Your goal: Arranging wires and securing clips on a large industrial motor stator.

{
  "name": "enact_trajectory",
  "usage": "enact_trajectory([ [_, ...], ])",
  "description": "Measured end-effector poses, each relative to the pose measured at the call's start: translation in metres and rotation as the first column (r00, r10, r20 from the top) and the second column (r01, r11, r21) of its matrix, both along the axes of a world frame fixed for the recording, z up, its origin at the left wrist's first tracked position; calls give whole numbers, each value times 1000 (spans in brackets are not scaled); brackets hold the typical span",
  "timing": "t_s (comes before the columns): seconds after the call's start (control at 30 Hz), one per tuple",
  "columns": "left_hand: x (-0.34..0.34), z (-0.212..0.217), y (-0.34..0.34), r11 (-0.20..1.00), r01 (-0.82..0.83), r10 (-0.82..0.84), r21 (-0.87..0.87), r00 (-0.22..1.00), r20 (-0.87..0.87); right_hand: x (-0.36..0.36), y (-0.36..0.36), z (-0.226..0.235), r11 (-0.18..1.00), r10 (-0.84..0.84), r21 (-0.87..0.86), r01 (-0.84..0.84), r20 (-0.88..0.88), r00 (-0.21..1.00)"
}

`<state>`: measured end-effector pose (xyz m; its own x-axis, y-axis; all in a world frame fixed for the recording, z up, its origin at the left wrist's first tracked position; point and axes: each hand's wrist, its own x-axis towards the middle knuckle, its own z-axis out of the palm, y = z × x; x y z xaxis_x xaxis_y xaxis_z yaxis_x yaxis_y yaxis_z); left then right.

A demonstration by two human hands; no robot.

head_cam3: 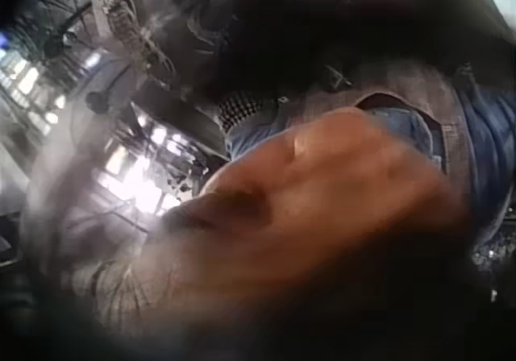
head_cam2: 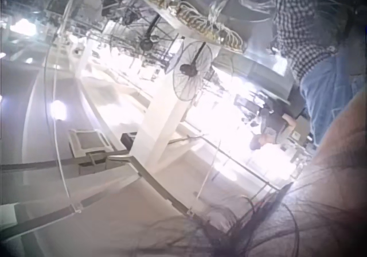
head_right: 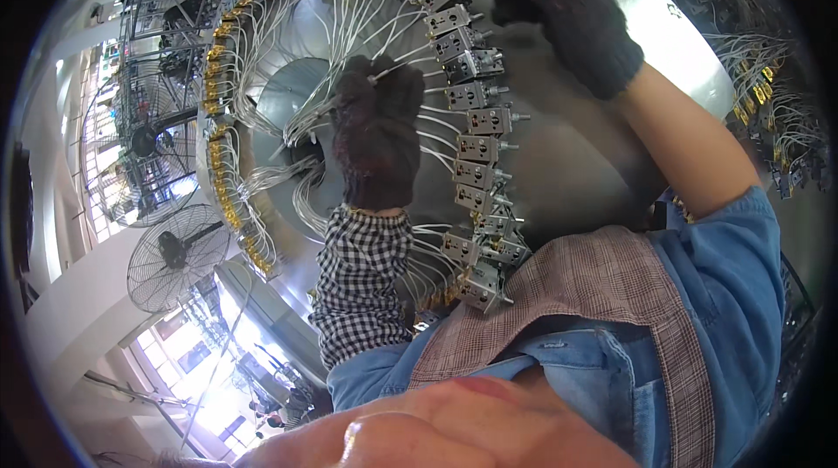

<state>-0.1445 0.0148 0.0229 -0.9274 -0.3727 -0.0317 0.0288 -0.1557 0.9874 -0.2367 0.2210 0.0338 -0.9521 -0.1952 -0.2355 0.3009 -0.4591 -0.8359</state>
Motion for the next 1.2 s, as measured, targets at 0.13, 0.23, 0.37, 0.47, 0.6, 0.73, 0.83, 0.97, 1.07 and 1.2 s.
enact_trajectory([
  [0.13, -6, -9, 7, 797, 13, -128, 604, 981, 147, 13, 17, -5, 899, 117, 433, -59, -107, 987],
  [0.23, -11, -8, 21, 773, 18, -103, 635, 990, 98, 13, 23, -8, 916, 164, 384, -115, -96, 982],
  [0.37, -10, -7, 24, 803, -75, -18, 592, 988, 150, 11, 30, -15, 929, 171, 340, -150, -33, 985],
  [0.47, -9, -9, 25, 802, -26, -53, 597, 992, 115, 12, 27, -15, 937, 171, 307, -167, 13, 985],
  [0.6, -7, -5, 26, 783, -26, -77, 622, 987, 139, 13, 22, -13, 927, 202, 328, -184, -24, 979],
  [0.73, -8, -16, 24, 773, 29, -84, 633, 995, 56, 12, 18, -8, 899, 204, 409, -158, -71, 976],
  [0.83, -8, -17, 22, 785, 2, -104, 619, 986, 129, 11, 20, -11, 929, 213, 316, -192, -36, 976],
  [0.97, -7, -22, 20, 800, 39, -104, 599, 992, 74, 10, 20, -17, 938, 211, 290, -191, -38, 977],
  [1.07, -7, -11, 18, 739, 41, -152, 672, 982, 107, 10, 20, -18, 923, 213, 340, -180, -61, 975],
  [1.2, -7, -23, 17, 707, 103, -145, 700, 989, 1, 8, 24, -18, 878, 282, 444, -179, -177, 943],
])
